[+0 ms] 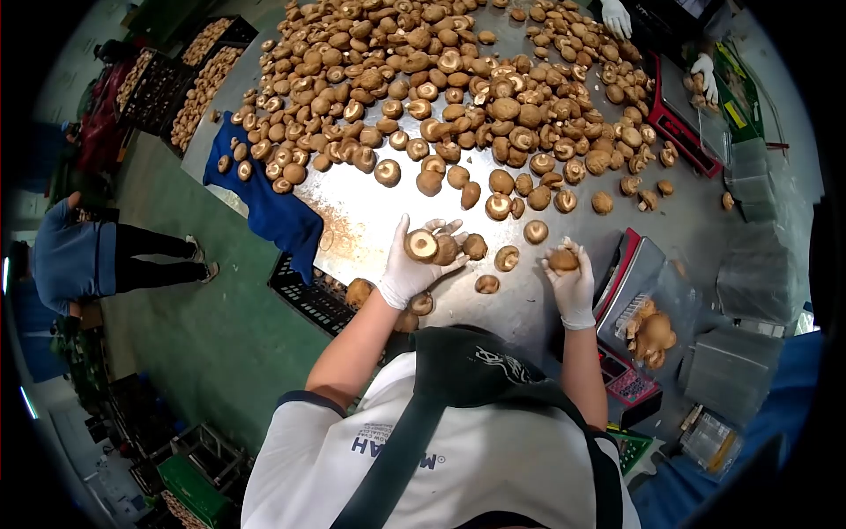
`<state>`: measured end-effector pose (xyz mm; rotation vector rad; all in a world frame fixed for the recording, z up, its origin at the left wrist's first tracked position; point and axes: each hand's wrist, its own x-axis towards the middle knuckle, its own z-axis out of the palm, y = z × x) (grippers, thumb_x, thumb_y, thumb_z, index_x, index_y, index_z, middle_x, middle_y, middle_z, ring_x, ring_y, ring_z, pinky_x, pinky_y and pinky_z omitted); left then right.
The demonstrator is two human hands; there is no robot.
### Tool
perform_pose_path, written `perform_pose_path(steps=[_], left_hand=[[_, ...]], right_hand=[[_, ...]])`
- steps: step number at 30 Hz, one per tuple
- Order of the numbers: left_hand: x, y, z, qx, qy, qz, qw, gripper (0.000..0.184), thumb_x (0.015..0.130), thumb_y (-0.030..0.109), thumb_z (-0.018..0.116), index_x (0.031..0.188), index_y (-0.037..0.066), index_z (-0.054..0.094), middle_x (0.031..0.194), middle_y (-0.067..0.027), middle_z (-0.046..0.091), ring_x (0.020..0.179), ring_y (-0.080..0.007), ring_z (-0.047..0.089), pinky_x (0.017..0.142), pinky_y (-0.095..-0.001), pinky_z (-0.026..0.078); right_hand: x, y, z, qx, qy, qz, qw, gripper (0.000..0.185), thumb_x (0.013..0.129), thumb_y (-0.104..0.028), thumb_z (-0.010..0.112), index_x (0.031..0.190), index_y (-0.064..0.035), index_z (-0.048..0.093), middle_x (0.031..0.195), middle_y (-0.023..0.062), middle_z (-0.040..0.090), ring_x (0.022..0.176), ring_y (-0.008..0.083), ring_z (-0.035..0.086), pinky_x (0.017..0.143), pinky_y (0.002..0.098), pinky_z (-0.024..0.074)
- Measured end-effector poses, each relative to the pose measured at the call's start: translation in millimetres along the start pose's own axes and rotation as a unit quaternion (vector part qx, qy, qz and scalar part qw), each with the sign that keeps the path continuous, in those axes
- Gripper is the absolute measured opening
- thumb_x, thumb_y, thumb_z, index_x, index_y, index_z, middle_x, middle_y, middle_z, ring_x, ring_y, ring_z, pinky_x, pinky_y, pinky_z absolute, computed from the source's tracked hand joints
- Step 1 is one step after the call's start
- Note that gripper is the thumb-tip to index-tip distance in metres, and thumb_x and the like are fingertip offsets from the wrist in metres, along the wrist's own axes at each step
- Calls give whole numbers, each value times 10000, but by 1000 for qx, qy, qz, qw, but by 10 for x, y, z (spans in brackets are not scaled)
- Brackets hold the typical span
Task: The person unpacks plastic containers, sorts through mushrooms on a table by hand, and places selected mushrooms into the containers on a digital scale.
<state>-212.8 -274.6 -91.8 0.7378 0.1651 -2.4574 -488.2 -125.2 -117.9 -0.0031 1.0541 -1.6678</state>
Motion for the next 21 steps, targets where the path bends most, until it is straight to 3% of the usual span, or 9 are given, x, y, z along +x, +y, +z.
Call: perform_pose_path(steps=[2, 4, 6, 8, 10, 11, 12, 16, 21], left_hand=[[-14, 14, -116, 25, -18, -5, 1000, 575, 974, 613, 354, 1024, 83, 570, 1375, -162, 489, 1342, -371, 406, 1087, -613, 327], [-46, 44, -242, 146, -5, 41, 988, 486, 1010, 507, 395, 904, 80, 600, 1169, -125, 628, 1117, -243, 575, 965, -421, 465], [-78, 107, -350, 440, 73, 157, 881, 394, 1003, 428, 476, 891, 74, 606, 1050, -111, 636, 1031, -170, 579, 885, -334, 483], [-220, 157, -441, 694, 83, 221, 680, 370, 904, 372, 644, 1056, 35, 622, 1148, -138, 577, 1095, -215, 549, 937, -363, 449], [-395, 66, -462, 890, 95, 316, 315, 609, 800, 466, 722, 1217, 49, 572, 1321, -183, 492, 1280, -335, 436, 1086, -490, 315], [-468, -2, -536, 914, 94, 272, 285, 862, 712, 561, 754, 1373, 82, 475, 1440, -207, 400, 1400, -413, 270, 1155, -577, 136], [-561, -109, -525, 933, 91, 236, 257, 961, 708, 608, 736, 1459, 114, 395, 1483, -193, 366, 1414, -410, 263, 1162, -596, 121], [-466, -428, -929, 951, 1, 245, 187, 1029, 668, 587, 762, 1505, 168, 334, 1518, -163, 335, 1423, -385, 267, 1151, -617, 152], [-226, -537, -655, 906, 66, 333, 251, 1027, 669, 511, 791, 1512, 164, 320, 1514, -198, 323, 1432, -386, 252, 1148, -616, 157]], right_hand=[[102, 91, -294, -137, 38, -28, 989, 501, 910, -137, 546, 1381, -3, 440, 1143, 120, 551, 937, 217, 584, 869, 359, 490], [193, 178, -474, -363, 84, -57, 926, 519, 874, -107, 591, 1364, 4, 463, 1101, 134, 554, 940, 239, 562, 885, 350, 474], [185, 281, -449, -647, 76, -171, 739, 777, 760, -58, 649, 1484, -78, 370, 1241, 160, 489, 970, 228, 566, 841, 298, 487], [79, 229, -137, -626, 4, -142, 767, 823, 748, -77, 672, 1502, -98, 343, 1329, 167, 423, 1057, 254, 549, 867, 304, 487], [-3, 218, 236, -607, -71, -122, 782, 850, 744, -113, 699, 1512, -136, 334, 1368, 172, 399, 1104, 278, 553, 908, 315, 483], [4, 212, 330, -596, -109, -113, 788, 864, 742, -132, 713, 1517, -155, 330, 1387, 175, 388, 1127, 289, 555, 929, 321, 482], [94, 334, 336, -682, -127, -162, 702, 895, 729, -210, 758, 1516, -203, 329, 1441, 191, 355, 1181, 336, 551, 998, 361, 465], [128, 416, 560, -741, -191, -64, 640, 935, 689, -335, 800, 1496, -204, 346, 1498, 175, 319, 1228, 388, 526, 1036, 409, 448], [80, 625, 721, -723, -285, -69, 626, 1049, 644, -328, 837, 1517, -148, 285, 1452, 217, 362, 1255, 386, 499, 1040, 410, 446]])
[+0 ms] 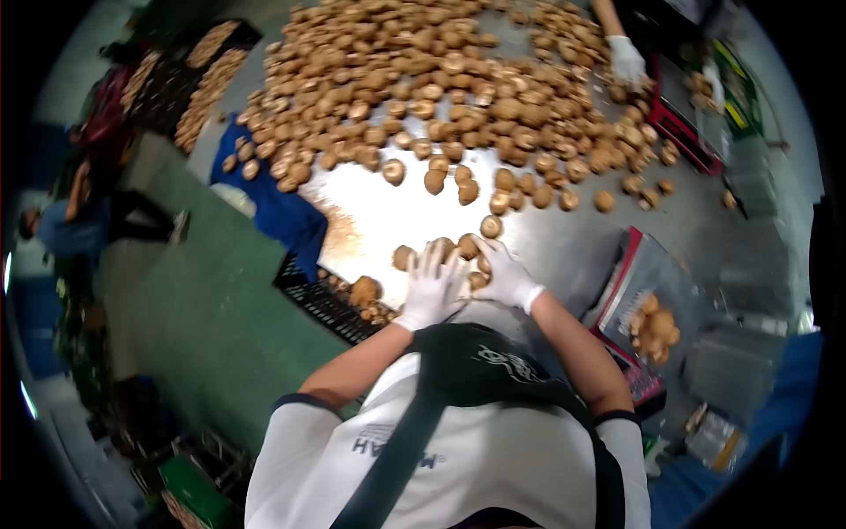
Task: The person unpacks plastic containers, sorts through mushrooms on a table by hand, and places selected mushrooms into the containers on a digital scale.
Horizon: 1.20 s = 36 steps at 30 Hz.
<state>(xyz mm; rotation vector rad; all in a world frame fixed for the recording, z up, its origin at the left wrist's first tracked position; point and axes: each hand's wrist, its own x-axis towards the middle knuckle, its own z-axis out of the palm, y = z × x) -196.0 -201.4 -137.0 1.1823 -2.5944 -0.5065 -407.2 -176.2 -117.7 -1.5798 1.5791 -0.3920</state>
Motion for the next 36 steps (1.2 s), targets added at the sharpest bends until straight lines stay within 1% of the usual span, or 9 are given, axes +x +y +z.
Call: perform_pose_path(steps=[4, 8, 13, 14, 19, 23, 27, 31, 36], left_hand=[[55, -154, -280, 45, -101, -37, 993, 932, 664, 426, 804, 1459, 167, 392, 1406, -120, 471, 1368, -374, 357, 1100, -638, 236], [-464, -509, -409, 56, -13, -34, 998, 867, 636, 445, 808, 1396, 181, 485, 1323, -72, 527, 1334, -340, 391, 1092, -659, 205], [-1176, -1101, -686, 86, -22, -155, 984, 845, 656, 376, 814, 1409, 202, 472, 1456, -111, 427, 1388, -354, 323, 1121, -614, 180], [-1271, -1228, -739, 97, -26, -177, 979, 837, 670, 356, 808, 1417, 199, 464, 1477, -122, 400, 1397, -365, 306, 1125, -603, 183], [-1047, -1439, -935, 77, 72, -157, 982, 641, 760, 111, 694, 1367, 94, 487, 1461, -196, 399, 1363, -409, 341, 1118, -516, 278], [-9, -1057, -806, -12, 138, -72, 988, 493, 809, 111, 680, 1275, 27, 540, 1318, -228, 483, 1224, -423, 461, 1048, -482, 376], [1172, -747, -484, -88, 142, -4, 986, 470, 825, 173, 700, 1255, 39, 565, 1218, -197, 562, 1135, -387, 540, 985, -441, 438], [2115, -699, -160, -54, -45, -143, 987, 734, 783, 267, 741, 1396, 40, 406, 1232, -201, 555, 1164, -383, 524, 926, -470, 487], [2355, -576, -234, -34, -7, -137, 990, 710, 811, 211, 727, 1428, 145, 382, 1180, -213, 606, 1055, -403, 593, 890, -467, 493]], right_hand=[[189, -140, 386, 15, -18, -51, 998, 999, 659, -300, 818, 1488, -68, 310, 1403, 226, 424, 1270, 399, 472, 1058, 420, 428], [288, -525, 627, 62, -99, -81, 990, 943, 689, -307, 793, 1482, -105, 324, 1420, 242, 413, 1286, 435, 437, 1081, 441, 401], [454, -867, 1275, 129, -199, -192, 952, 1021, 675, -407, 842, 1506, -156, 306, 1491, 249, 334, 1361, 433, 363, 1107, 445, 359], [420, -958, 1204, 93, -215, -214, 948, 995, 725, -432, 784, 1537, -173, 271, 1561, 246, 221, 1419, 425, 283, 1158, 441, 286], [548, -597, 494, 59, 56, -69, 994, 597, 843, -339, 678, 1374, -111, 527, 1429, 139, 468, 1315, 361, 427, 1081, 466, 376], [508, -179, -281, -291, 261, 98, 915, 617, 785, -359, 733, 1332, -133, 556, 1289, 97, 543, 1197, 317, 491, 971, 427, 448], [461, -139, -451, -145, 158, 138, 967, 522, 704, -325, 787, 1163, -159, 598, 1136, 144, 560, 1023, 346, 554, 838, 460, 508], [300, -32, -151, -89, 258, 82, 959, 496, 697, -229, 778, 1140, -192, 558, 1208, 156, 510, 1035, 385, 540, 841, 468, 527], [414, 21, -89, -45, 282, 74, 955, 475, 719, -172, 712, 1169, -191, 560, 1195, 135, 510, 1044, 376, 527, 849, 448, 528]])
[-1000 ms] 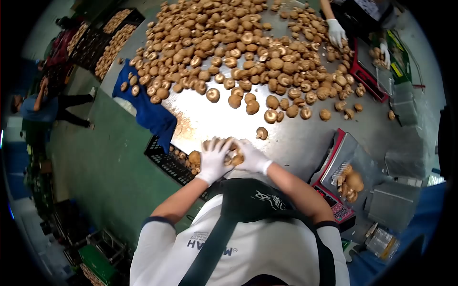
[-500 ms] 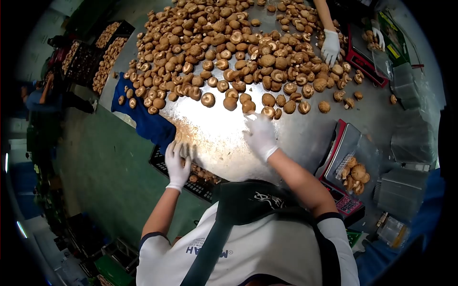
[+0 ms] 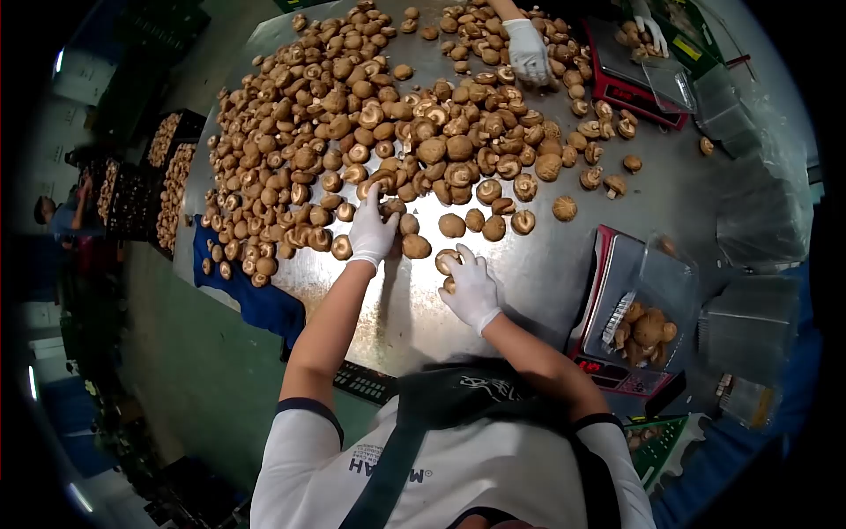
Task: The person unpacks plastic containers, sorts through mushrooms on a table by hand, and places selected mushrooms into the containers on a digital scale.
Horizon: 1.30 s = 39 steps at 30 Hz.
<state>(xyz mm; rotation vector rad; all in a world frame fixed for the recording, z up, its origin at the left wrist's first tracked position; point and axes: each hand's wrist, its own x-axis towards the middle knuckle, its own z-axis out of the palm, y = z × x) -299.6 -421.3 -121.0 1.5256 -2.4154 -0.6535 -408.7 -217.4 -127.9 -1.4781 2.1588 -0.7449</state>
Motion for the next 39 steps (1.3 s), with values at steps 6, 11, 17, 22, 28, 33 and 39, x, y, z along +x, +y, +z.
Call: perform_pose_path(steps=[6, 11, 17, 22, 28, 33, 39], left_hand=[[-24, -64, 193, -3, 20, 45, 999, 702, 840, 230, 713, 1449, 131, 377, 1171, -173, 613, 1079, -360, 574, 881, -445, 495], [54, 88, 128, 33, 10, -45, 998, 688, 812, 340, 716, 1376, 86, 411, 1151, -224, 617, 1061, -380, 603, 877, -456, 505], [187, 63, 206, 30, 75, -3, 997, 688, 807, 368, 718, 1370, 93, 433, 1220, -190, 609, 1110, -368, 588, 895, -442, 501], [168, 192, 114, -56, 88, -20, 994, 635, 792, 298, 760, 1327, 84, 492, 1213, -203, 611, 1082, -361, 606, 921, -451, 488], [318, 598, 402, 110, 39, 32, 993, 537, 817, 359, 702, 1270, 123, 537, 1151, -131, 582, 1112, -326, 565, 864, -458, 515], [428, 717, 401, 119, 20, -14, 993, 427, 815, 293, 684, 1207, 153, 590, 1117, -123, 612, 1061, -326, 596, 816, -455, 531], [164, 639, 219, -23, 73, -48, 996, 201, 820, 267, 678, 968, 131, 670, 953, -138, 681, 927, -345, 640, 788, -441, 514]], right_hand=[[201, 71, -46, 44, -22, 17, 999, 378, 747, -152, 644, 1123, -166, 608, 1151, 107, 547, 1080, 334, 524, 856, 429, 522], [87, 314, 52, 202, 29, 1, 979, 494, 746, -224, 751, 1193, -117, 569, 1177, 134, 560, 1083, 341, 563, 948, 399, 478], [-253, 486, 20, 261, 95, -16, 960, 590, 686, -147, 809, 1202, -67, 536, 1158, 142, 565, 1056, 316, 569, 920, 390, 487], [-383, 580, -89, 260, 114, -19, 959, 569, 674, -141, 812, 1173, -77, 547, 1152, 120, 586, 1063, 322, 556, 919, 407, 481], [-306, 534, -78, 269, 120, -33, 955, 569, 681, -136, 809, 1177, -75, 537, 1144, 109, 585, 990, 273, 588, 871, 363, 503], [-325, 545, -41, 241, 126, -33, 962, 586, 684, -135, 810, 1196, -71, 531, 1124, 111, 575, 979, 270, 590, 870, 361, 502], [-380, 543, 88, 477, 59, 87, 873, 544, 791, -35, 744, 1269, -40, 484, 1116, 62, 537, 900, 144, 583, 751, 279, 503]])
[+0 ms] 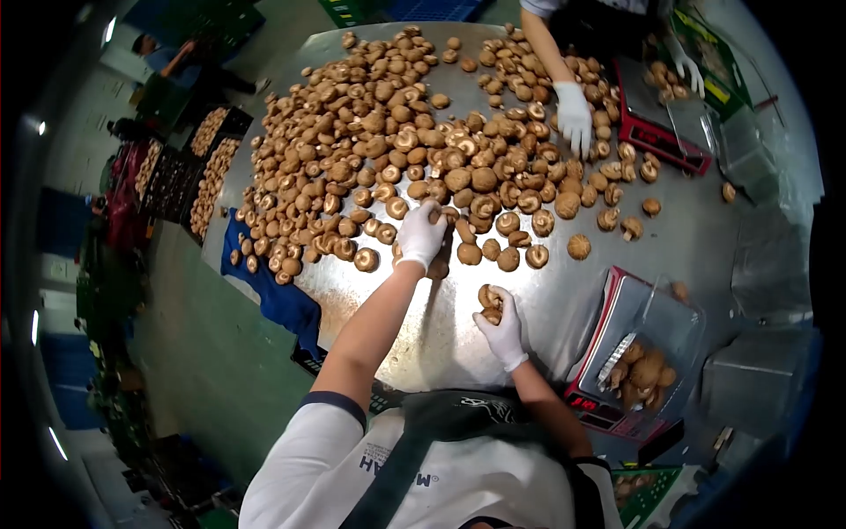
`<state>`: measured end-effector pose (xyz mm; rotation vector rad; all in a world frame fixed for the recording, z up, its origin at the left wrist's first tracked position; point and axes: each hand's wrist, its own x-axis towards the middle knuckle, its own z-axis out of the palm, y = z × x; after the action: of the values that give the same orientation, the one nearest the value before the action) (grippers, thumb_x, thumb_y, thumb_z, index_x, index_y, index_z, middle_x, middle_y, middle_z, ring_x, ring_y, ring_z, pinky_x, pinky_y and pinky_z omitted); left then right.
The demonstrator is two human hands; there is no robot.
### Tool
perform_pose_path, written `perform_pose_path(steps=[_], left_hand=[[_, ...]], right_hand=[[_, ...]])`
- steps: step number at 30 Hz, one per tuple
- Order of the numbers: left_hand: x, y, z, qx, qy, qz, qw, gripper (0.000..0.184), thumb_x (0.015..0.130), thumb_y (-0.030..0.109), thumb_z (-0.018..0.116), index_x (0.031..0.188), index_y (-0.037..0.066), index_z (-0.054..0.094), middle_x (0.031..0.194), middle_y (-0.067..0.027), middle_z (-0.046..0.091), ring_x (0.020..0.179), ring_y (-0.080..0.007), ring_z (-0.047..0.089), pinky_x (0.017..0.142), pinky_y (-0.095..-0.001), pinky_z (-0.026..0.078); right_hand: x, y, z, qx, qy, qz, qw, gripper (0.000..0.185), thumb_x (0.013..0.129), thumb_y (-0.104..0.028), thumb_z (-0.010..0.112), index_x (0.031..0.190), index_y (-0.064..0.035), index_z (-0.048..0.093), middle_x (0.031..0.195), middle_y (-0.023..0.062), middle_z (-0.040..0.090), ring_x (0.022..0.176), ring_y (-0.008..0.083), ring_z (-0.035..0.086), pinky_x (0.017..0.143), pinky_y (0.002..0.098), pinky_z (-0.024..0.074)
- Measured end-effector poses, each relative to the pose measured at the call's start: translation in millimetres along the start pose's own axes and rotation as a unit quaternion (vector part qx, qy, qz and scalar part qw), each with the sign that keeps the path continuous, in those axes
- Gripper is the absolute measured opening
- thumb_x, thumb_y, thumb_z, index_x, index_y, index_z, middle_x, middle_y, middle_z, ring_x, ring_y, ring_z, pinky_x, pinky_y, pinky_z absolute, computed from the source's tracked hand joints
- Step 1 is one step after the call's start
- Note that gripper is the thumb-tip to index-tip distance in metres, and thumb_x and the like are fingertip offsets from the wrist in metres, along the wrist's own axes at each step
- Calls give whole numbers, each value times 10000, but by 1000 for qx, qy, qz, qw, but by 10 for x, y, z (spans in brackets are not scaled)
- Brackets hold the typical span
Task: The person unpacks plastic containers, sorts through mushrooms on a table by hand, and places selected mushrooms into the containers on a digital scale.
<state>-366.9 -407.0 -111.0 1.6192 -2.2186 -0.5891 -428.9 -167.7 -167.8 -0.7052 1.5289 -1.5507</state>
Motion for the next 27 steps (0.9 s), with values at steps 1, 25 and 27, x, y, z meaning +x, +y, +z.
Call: perform_pose_path(steps=[1, 25, 27], left_hand=[[-114, -133, -47, -69, 4, 1, 998, 220, 820, 262, 685, 995, 129, 675, 968, -138, 685, 929, -344, 645, 805, -418, 514], [-3306, -2253, -549, -194, 196, -388, 880, 515, 967, 243, 591, 1399, 6, 439, 1439, -187, 422, 1336, -315, 398, 1131, -389, 294], [-3031, -2215, -755, -138, 218, -313, 914, 509, 949, 198, 607, 1392, 9, 444, 1443, -194, 409, 1352, -327, 375, 1142, -401, 277]], right_hand=[[23, 76, 0, 20, 3, -5, 1000, 517, 832, 12, 702, 1290, -35, 467, 1107, 43, 505, 888, 93, 554, 709, 233, 489], [2750, -1105, 784, -646, -39, -138, 750, 433, 866, -235, 679, 1293, -217, 610, 1328, 88, 552, 1216, 317, 492, 1027, 409, 431], [2736, -991, 695, -575, -15, -154, 804, 345, 858, -213, 683, 1198, -170, 644, 1253, 109, 580, 1163, 329, 527, 1010, 420, 433]])
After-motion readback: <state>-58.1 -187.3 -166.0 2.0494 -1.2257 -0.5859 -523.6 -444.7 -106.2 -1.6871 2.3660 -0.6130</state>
